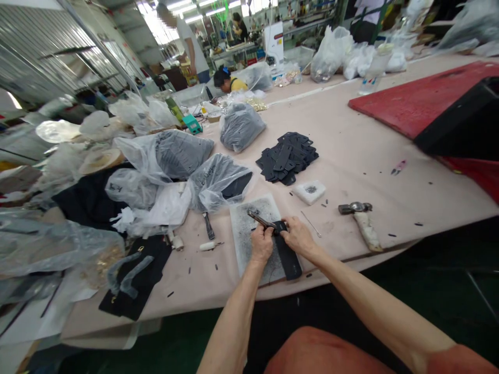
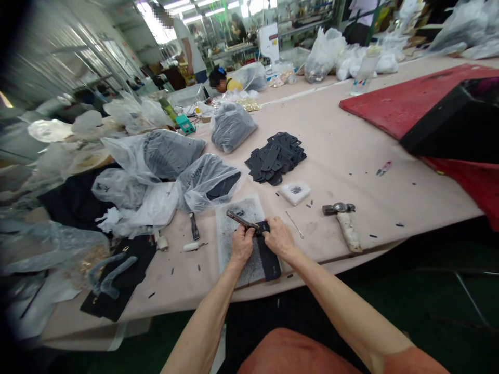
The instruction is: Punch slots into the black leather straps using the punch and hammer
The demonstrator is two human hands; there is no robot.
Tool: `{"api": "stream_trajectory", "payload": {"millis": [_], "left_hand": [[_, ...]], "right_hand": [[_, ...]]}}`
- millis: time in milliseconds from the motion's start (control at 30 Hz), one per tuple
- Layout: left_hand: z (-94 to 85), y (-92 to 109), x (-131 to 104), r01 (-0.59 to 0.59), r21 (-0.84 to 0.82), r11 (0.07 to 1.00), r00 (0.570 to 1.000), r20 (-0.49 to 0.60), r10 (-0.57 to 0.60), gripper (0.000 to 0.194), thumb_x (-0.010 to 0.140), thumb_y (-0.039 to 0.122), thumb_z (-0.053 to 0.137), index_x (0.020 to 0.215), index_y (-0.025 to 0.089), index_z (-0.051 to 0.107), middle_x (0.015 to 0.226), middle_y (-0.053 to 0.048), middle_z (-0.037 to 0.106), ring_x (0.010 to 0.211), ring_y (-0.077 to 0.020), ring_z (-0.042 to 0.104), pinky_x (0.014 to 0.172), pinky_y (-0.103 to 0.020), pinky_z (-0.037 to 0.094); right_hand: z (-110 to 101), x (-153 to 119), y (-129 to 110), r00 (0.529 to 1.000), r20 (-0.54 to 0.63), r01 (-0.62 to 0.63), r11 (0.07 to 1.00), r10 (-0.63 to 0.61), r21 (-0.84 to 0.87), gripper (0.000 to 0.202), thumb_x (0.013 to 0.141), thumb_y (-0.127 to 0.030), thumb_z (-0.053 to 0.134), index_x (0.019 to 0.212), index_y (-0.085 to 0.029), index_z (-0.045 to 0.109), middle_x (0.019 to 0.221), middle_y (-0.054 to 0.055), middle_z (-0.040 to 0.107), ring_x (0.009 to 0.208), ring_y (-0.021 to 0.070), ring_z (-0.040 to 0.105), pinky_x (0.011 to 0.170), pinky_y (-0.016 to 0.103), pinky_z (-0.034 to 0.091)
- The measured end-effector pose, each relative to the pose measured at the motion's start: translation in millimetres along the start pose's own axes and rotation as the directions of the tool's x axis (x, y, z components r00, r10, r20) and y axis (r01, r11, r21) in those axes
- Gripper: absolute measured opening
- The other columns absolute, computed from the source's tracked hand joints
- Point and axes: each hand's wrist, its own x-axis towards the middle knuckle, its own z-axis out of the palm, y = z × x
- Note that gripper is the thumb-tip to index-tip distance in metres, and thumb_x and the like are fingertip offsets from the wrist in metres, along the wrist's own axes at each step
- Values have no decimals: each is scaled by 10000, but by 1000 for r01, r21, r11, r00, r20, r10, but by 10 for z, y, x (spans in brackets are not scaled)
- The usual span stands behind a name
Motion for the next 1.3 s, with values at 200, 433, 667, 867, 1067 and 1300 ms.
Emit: {"api": "stream_trajectory", "payload": {"millis": [200,433,667,867,1067,1300], "left_hand": [[10,-22,-34,-36,1,999,999,15,36,170,853,196,514,895,182,678,866,-62,726,819,-198,672,774,-314,512],[19,-36,-42,-54,-1,999,999,-2,54,164,846,193,518,888,170,675,845,-70,723,798,-203,672,752,-313,513],[18,-21,-48,-43,17,999,999,-13,43,142,840,182,534,875,169,671,844,-68,723,804,-201,673,760,-305,506],[18,-1,-51,-58,4,998,998,-11,58,146,842,176,521,863,172,666,838,-71,723,805,-205,676,765,-311,511],[41,-19,-58,-92,20,996,995,-21,93,156,848,173,512,865,177,667,851,-76,724,837,-212,681,792,-322,517],[51,-31,-56,-78,-17,997,997,-21,77,179,845,186,513,919,176,676,870,-65,734,838,-207,686,789,-325,527]], "right_hand": [[-61,185,27,978,134,185,958,-158,-221,323,891,-251,522,1198,-177,587,1092,96,645,1031,206,598,851,265,404],[-197,230,42,915,261,381,873,-308,-305,282,953,-240,416,1034,-118,657,993,159,664,891,227,630,783,294,404],[-159,290,130,855,280,512,798,-437,-317,255,911,-150,398,1001,-118,635,972,165,659,858,238,621,749,309,395],[-60,455,131,931,102,365,916,-352,-166,123,830,-187,520,850,-125,624,809,135,676,732,217,623,672,288,405],[-375,749,195,981,-195,50,988,-20,146,374,932,-339,298,774,-144,576,624,43,612,510,135,559,493,226,407],[-755,514,730,848,-381,-41,761,369,647,207,700,-300,538,819,-151,620,619,3,614,478,118,529,458,221,410]]}}
